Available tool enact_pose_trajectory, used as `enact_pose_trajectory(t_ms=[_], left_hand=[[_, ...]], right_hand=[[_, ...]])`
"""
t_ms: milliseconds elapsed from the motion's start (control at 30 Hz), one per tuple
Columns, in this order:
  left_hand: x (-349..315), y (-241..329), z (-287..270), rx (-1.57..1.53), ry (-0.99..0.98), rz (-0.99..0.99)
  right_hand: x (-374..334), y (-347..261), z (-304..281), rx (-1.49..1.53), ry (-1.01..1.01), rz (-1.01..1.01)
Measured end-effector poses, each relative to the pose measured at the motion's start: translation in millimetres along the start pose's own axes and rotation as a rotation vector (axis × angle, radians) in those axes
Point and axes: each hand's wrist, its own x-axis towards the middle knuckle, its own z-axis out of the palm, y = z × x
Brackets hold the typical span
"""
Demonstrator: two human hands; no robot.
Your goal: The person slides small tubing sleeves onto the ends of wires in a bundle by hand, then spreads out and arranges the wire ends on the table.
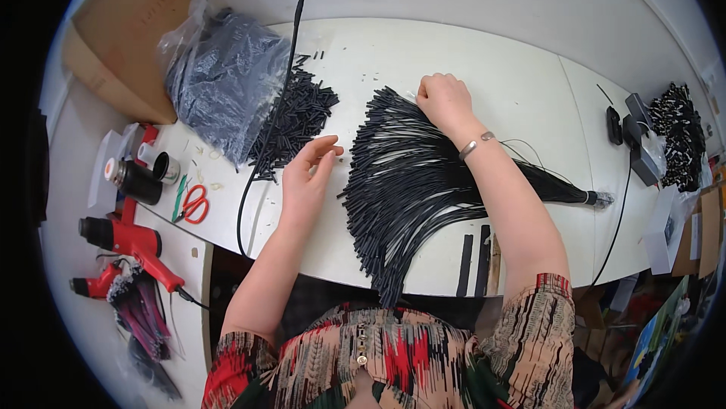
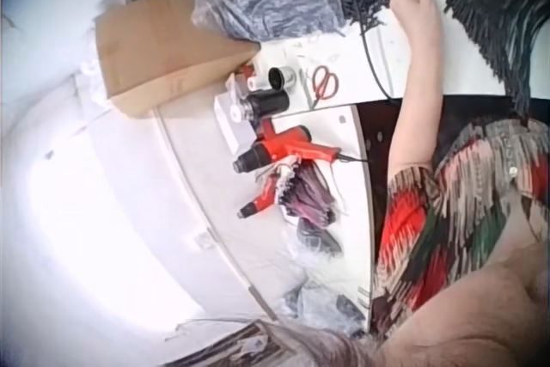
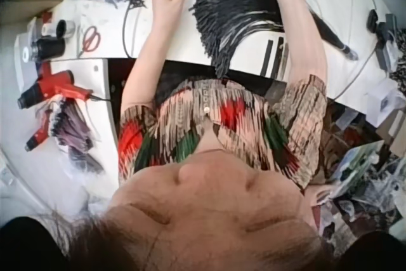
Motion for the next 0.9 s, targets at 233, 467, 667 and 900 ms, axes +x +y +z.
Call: enact_pose_trajectory(t_ms=[233, 467, 667, 900], left_hand=[[0, 2, 1, 0.038, -0.037, 0.058], [3, 5, -2, -0.038, -0.044, -0.023], [6, 2, -2, -0.076, -0.062, -0.044], [13, 21, -7, -0.087, -0.082, -0.045]], right_hand=[[-7, -8, -3, 0.260, 0.145, 0.049], [-16, -20, -1, 0.410, 0.016, 0.063], [-7, -28, 0, 0.274, -0.028, 0.026], [-7, -15, 0, 0.457, 0.274, -0.074]])
